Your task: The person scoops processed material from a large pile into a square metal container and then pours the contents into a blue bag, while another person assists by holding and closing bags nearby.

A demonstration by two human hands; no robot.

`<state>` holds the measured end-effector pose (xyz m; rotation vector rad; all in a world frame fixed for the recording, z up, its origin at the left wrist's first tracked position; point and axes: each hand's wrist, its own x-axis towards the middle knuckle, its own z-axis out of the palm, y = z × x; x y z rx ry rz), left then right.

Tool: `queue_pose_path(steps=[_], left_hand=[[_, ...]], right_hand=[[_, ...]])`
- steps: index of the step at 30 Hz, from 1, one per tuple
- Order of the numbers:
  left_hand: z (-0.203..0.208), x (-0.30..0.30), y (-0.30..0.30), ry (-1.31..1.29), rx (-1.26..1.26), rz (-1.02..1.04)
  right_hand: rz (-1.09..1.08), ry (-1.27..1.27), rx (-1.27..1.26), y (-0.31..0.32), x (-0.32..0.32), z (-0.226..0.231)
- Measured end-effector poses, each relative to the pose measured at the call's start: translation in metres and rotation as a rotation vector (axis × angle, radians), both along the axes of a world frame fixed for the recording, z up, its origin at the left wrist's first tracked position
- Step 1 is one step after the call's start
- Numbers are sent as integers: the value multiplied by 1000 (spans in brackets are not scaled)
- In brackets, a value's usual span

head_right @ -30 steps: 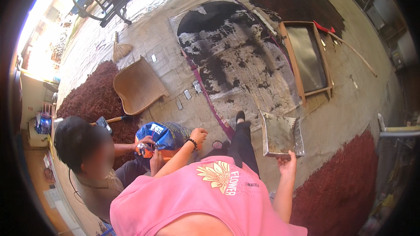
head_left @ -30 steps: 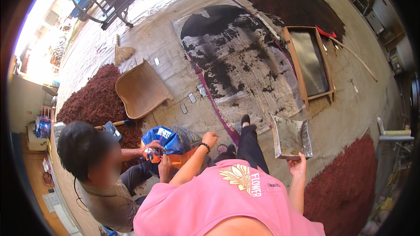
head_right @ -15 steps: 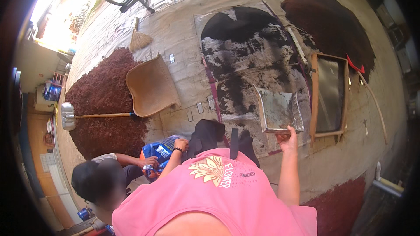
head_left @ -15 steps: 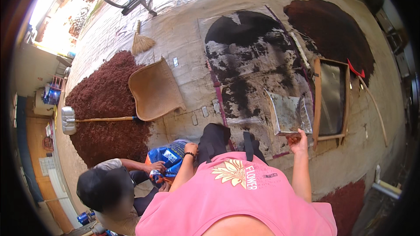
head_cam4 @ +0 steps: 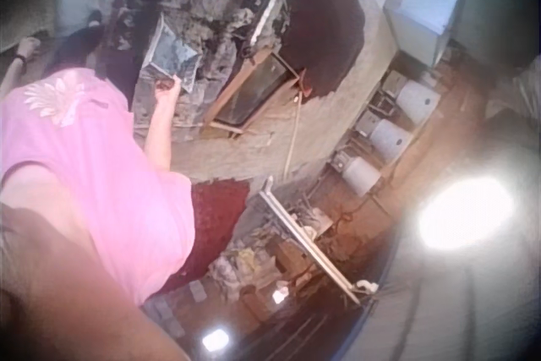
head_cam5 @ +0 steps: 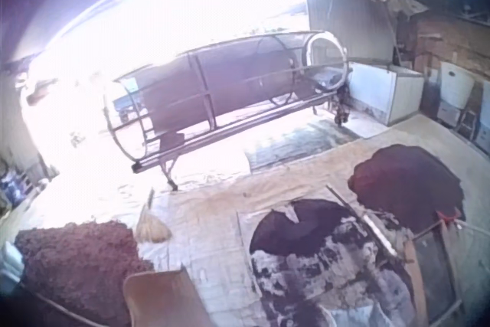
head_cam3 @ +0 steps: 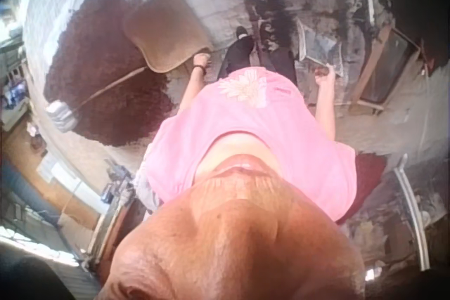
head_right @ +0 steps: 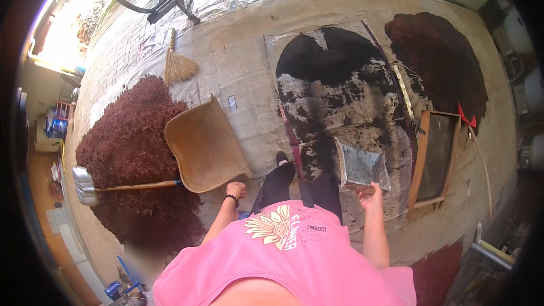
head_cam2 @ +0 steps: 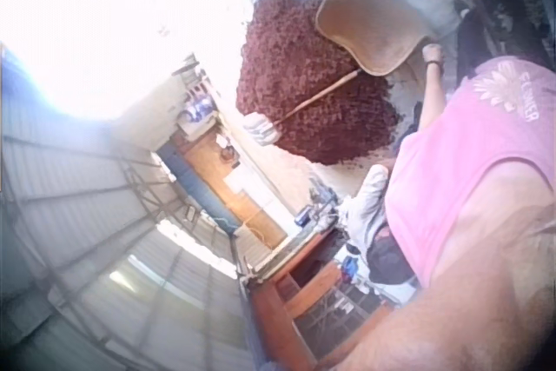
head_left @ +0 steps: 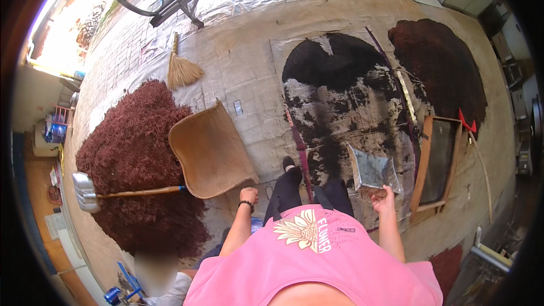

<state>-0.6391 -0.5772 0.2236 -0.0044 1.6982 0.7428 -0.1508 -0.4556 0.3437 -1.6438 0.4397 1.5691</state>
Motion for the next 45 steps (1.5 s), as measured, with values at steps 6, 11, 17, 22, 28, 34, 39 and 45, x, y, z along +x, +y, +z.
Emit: queue_pose_path(steps=[6,11,17,22,28,34,39,45], left_hand=[[56,-104,145,197,94,-42],[63,-146,245,186,149,-95],[41,-230,304,172,-24,-280],[61,-298,396,33,-217,-156],[49,-356,578,17,-227,-347],[28,-361,804,30,-190,-746],[51,-318,972,182,-140,-1173],[61,-271,1083,247,-46,-1674]], right_hand=[[9,1,-34,83,-87,-8],[15,10,-135,150,-138,-54],[-71,19,-120,259,-225,-85],[-159,-46,-183,326,-249,-118],[-379,113,72,419,-294,-76],[-664,-9,158,420,-368,-52],[-1041,-52,5,406,-475,-32],[-1546,32,74,430,-620,-18]])
